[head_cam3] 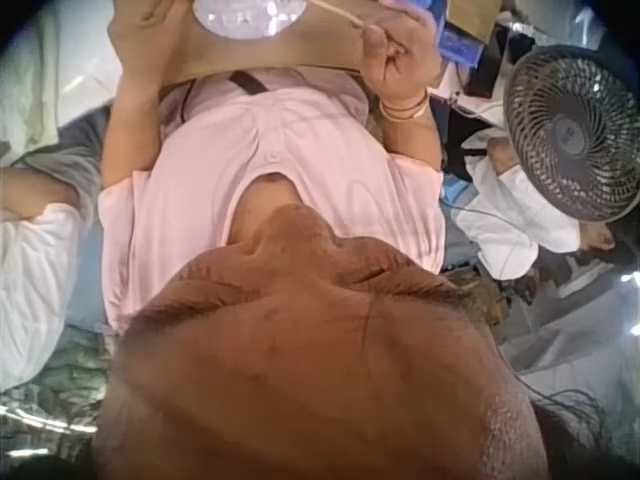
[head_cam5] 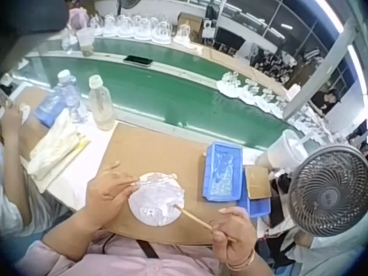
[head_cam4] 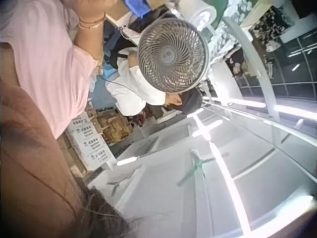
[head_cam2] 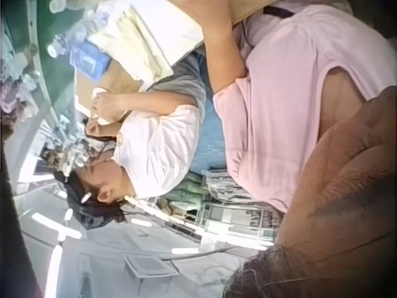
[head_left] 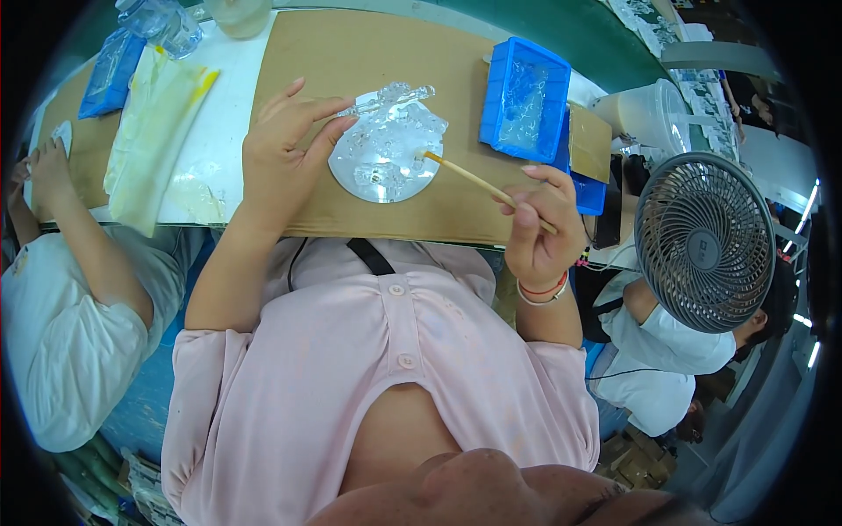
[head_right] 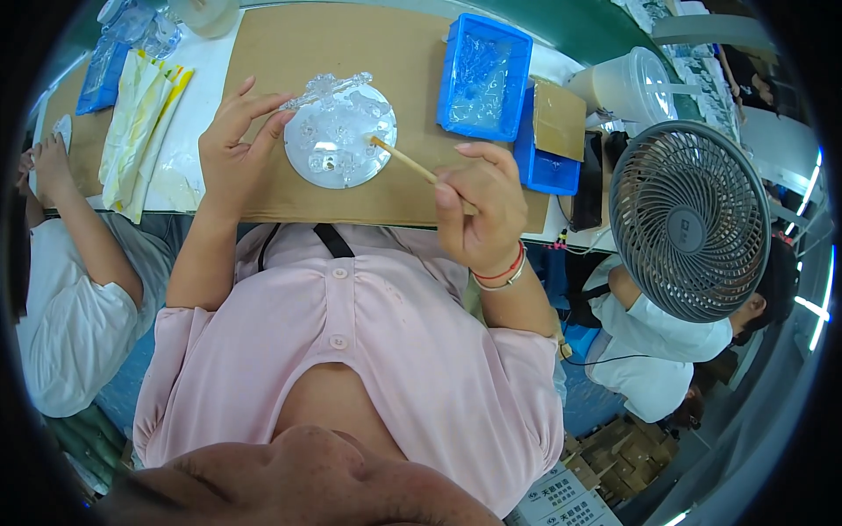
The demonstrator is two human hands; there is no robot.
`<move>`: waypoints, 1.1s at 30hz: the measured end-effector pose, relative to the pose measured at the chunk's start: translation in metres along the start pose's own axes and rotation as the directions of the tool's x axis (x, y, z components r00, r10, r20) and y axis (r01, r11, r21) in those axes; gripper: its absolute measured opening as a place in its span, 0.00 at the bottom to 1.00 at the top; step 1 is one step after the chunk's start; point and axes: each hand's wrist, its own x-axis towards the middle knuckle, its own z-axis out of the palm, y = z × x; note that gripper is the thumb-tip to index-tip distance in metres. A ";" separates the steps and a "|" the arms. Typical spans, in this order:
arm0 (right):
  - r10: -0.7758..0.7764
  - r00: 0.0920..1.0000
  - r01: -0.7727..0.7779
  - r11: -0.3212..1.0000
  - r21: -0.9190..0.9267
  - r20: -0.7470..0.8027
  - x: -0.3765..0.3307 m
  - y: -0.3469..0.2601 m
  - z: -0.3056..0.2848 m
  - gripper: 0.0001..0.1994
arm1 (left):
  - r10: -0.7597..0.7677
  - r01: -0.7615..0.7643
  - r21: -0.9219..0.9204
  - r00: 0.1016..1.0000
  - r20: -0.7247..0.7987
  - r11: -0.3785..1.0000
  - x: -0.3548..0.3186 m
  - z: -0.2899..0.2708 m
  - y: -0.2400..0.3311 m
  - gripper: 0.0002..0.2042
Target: Assembling decorative snowflake lights by applying adhesive to plastic parts.
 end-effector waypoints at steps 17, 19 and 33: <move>-0.140 0.990 0.141 0.990 -0.010 0.026 0.015 0.006 0.024 0.06 | 0.029 -0.029 0.006 0.999 -0.039 1.000 0.000 0.002 0.002 0.07; -0.141 0.987 0.144 0.989 -0.032 0.077 0.014 0.005 0.025 0.05 | 0.023 -0.022 0.020 0.999 -0.038 1.000 -0.001 0.002 0.001 0.07; -0.081 0.984 0.069 0.994 0.081 0.159 0.009 0.010 0.028 0.05 | 0.056 -0.054 0.025 0.997 -0.052 0.998 -0.005 -0.001 0.002 0.09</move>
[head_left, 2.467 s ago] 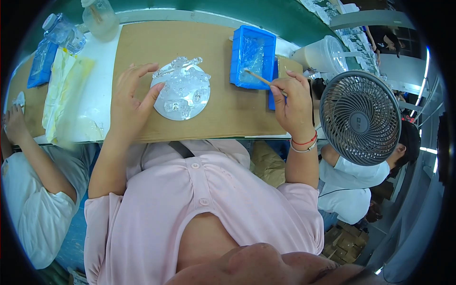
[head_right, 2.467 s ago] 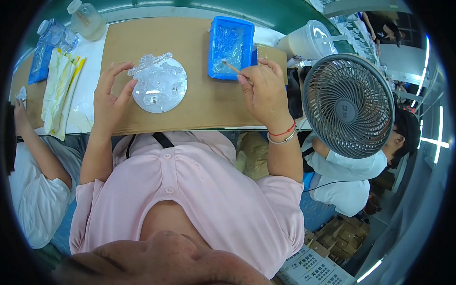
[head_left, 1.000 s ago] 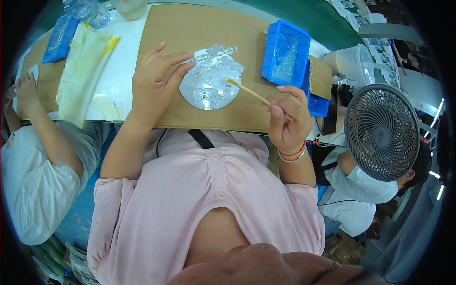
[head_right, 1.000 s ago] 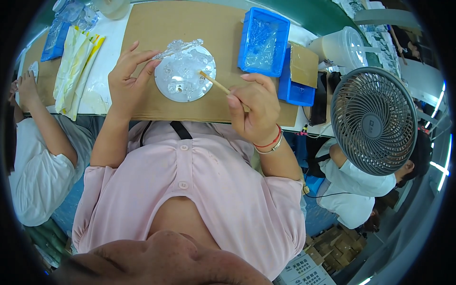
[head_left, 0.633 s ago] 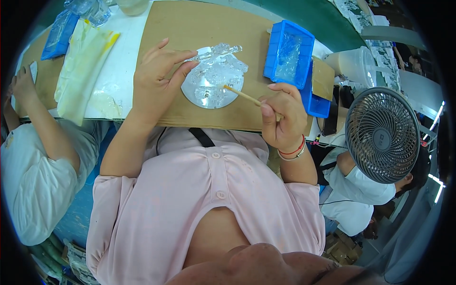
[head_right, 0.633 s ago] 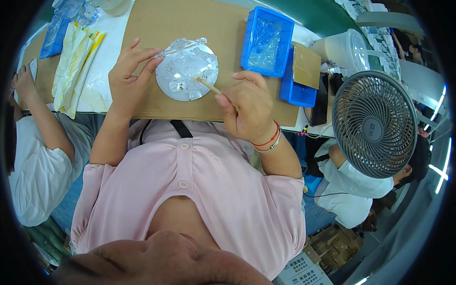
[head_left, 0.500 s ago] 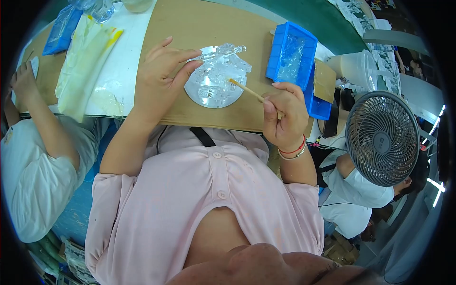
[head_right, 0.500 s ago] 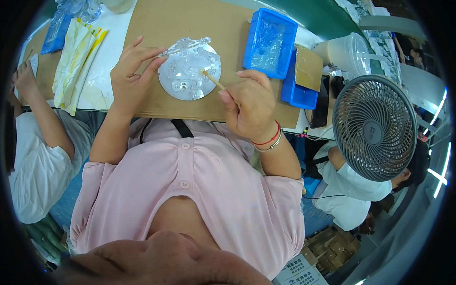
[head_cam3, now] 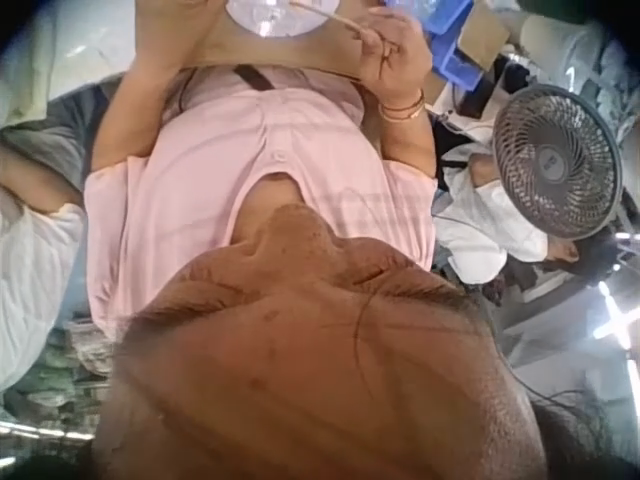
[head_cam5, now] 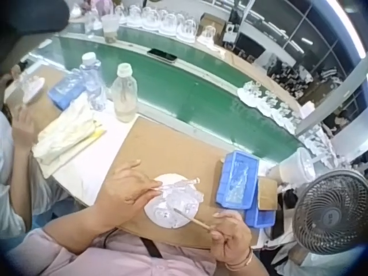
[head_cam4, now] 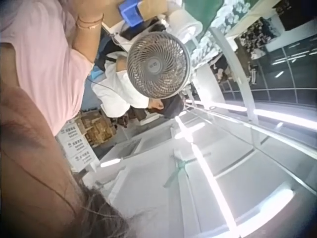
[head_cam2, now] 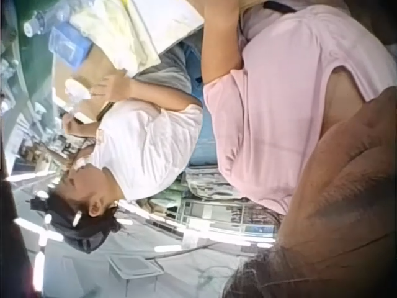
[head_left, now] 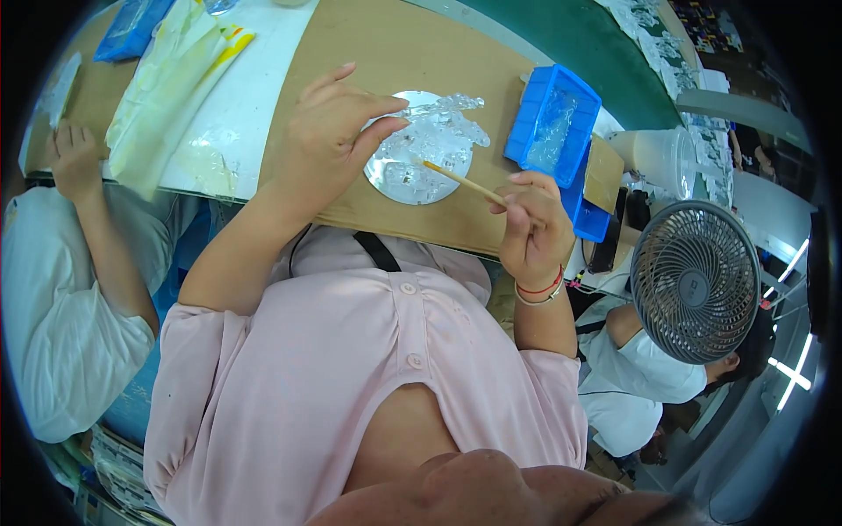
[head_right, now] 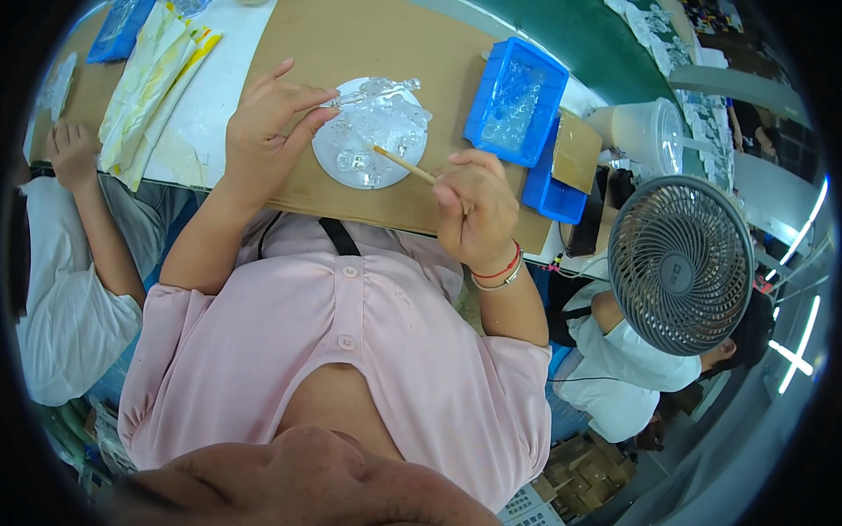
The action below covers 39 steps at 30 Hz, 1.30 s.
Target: Assembling decorative snowflake lights by applying adhesive to plastic parts.
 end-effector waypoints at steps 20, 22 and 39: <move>-0.225 0.918 0.212 0.974 0.074 0.327 0.031 -0.008 0.001 0.04 | 0.104 -0.110 -0.034 0.986 -0.128 0.993 -0.005 0.010 -0.009 0.09; -0.232 0.913 0.228 0.972 0.053 0.334 0.040 -0.012 0.002 0.06 | 0.092 -0.094 -0.013 0.990 -0.103 0.995 -0.004 0.009 -0.007 0.09; -0.219 0.916 0.304 0.925 -0.228 0.336 0.046 -0.024 0.026 0.06 | 0.129 -0.124 0.125 0.991 -0.031 0.984 -0.003 0.008 -0.003 0.14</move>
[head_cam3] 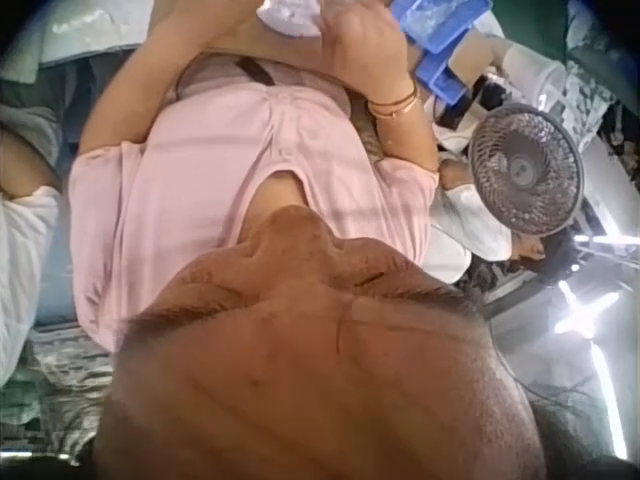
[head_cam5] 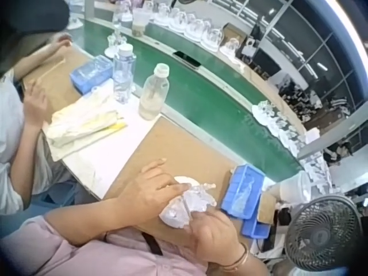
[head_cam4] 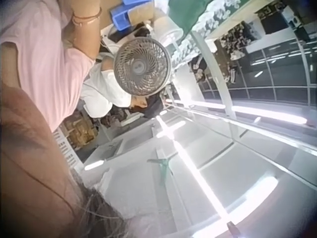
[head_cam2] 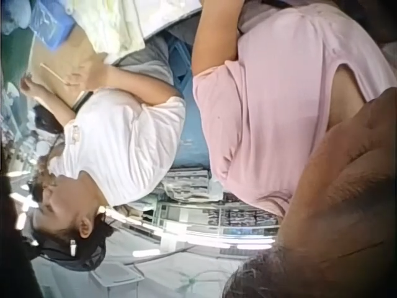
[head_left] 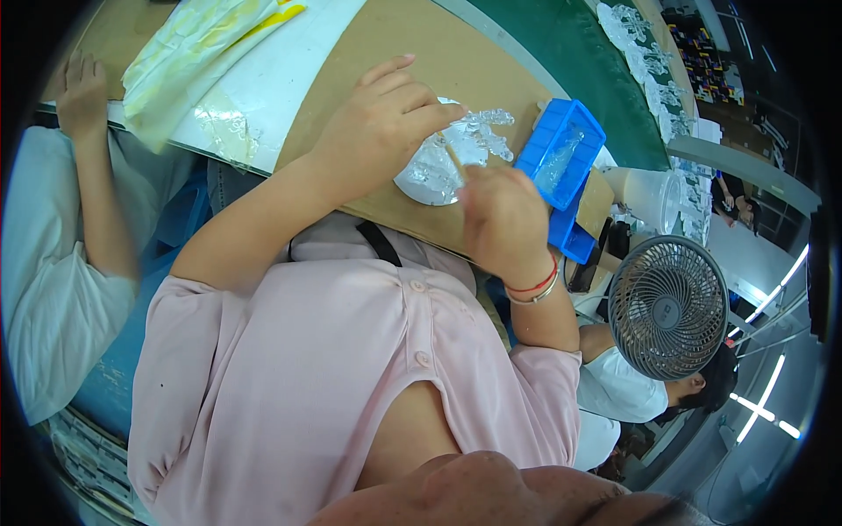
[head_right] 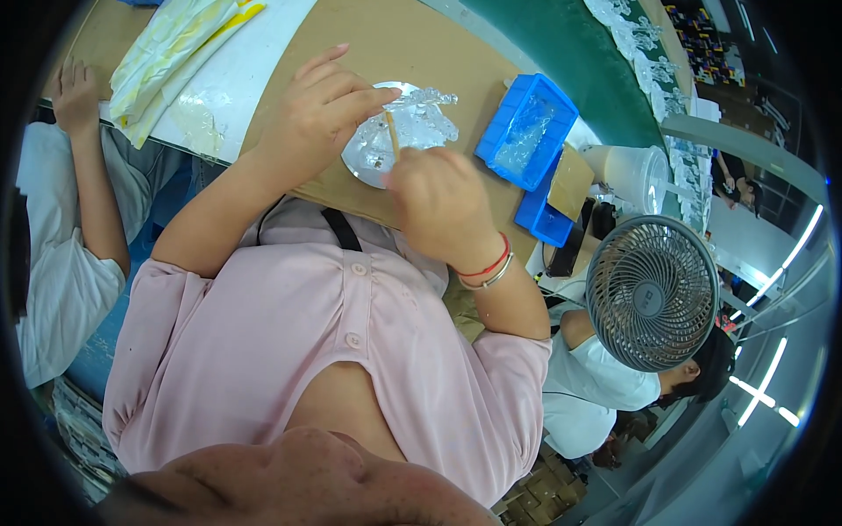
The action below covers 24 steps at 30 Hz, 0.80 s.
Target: Assembling decorative snowflake lights by applying adhesive to plastic parts.
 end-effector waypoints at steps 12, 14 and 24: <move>0.467 0.881 -0.454 0.879 0.149 -0.073 -0.021 0.020 -0.013 0.07 | -0.022 0.020 0.044 0.999 0.048 0.999 0.002 -0.003 0.006 0.16; 0.479 0.874 -0.461 0.871 0.172 -0.085 -0.027 0.016 -0.015 0.07 | -0.024 0.021 0.083 0.999 0.039 0.996 0.002 -0.002 0.008 0.13; 0.380 0.922 -0.363 0.915 0.178 -0.074 -0.039 0.021 -0.023 0.07 | -0.003 -0.010 0.132 0.995 0.101 0.991 0.004 -0.006 0.010 0.10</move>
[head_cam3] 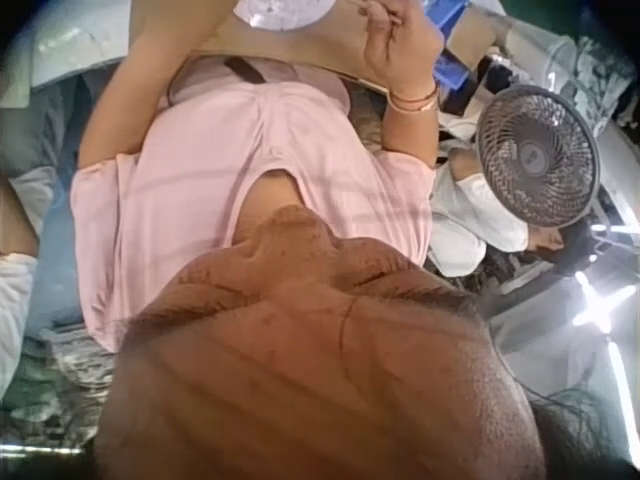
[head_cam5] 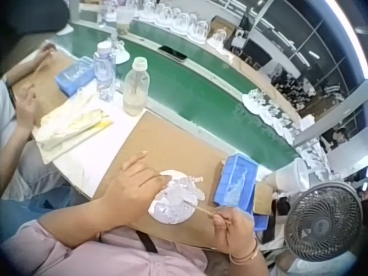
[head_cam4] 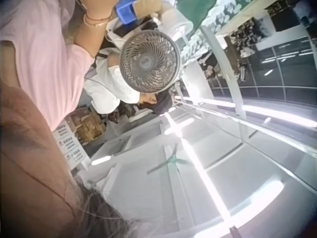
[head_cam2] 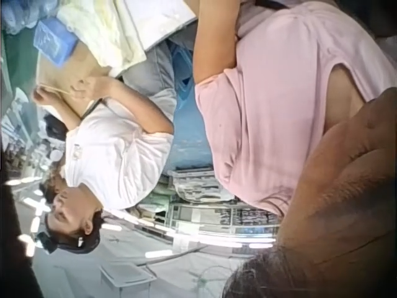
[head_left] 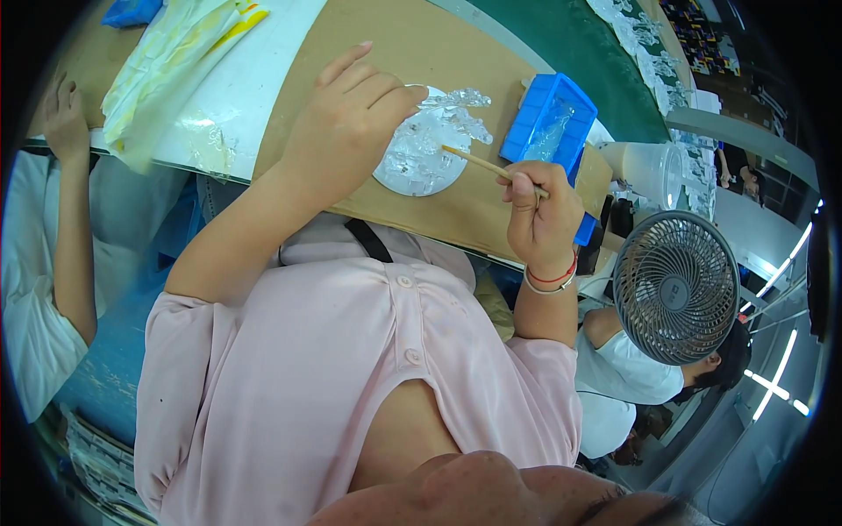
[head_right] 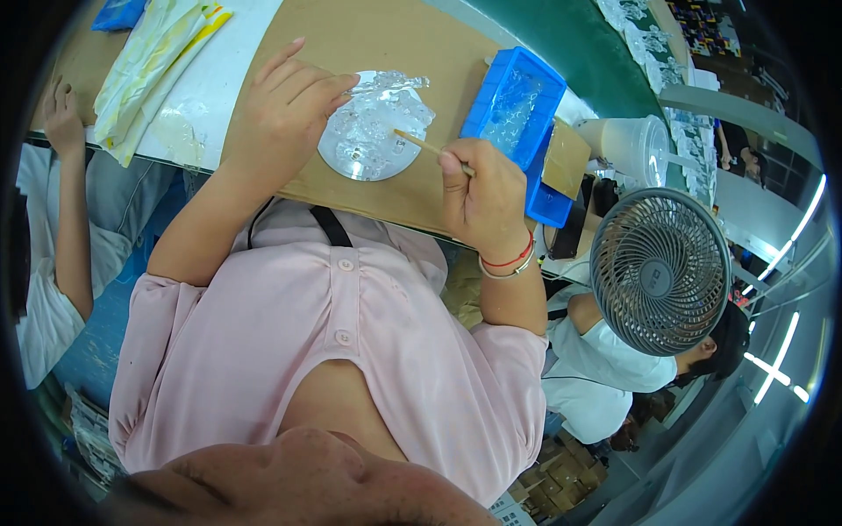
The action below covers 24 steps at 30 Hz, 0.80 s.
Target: Assembling decorative snowflake lights by applying adhesive to plastic parts.
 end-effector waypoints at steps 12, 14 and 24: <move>0.266 0.964 -0.253 0.923 0.289 -0.004 0.006 0.024 -0.010 0.09 | 0.005 -0.006 -0.005 0.998 -0.059 1.000 -0.001 0.004 0.001 0.11; 0.293 0.956 -0.273 0.908 0.319 -0.014 0.002 0.025 -0.012 0.10 | -0.029 0.030 -0.054 1.000 0.011 0.998 -0.002 0.004 -0.001 0.10; 0.149 0.980 -0.118 0.969 0.219 -0.129 -0.022 0.038 -0.003 0.08 | -0.023 0.023 -0.067 1.000 0.005 0.998 0.003 0.006 0.003 0.13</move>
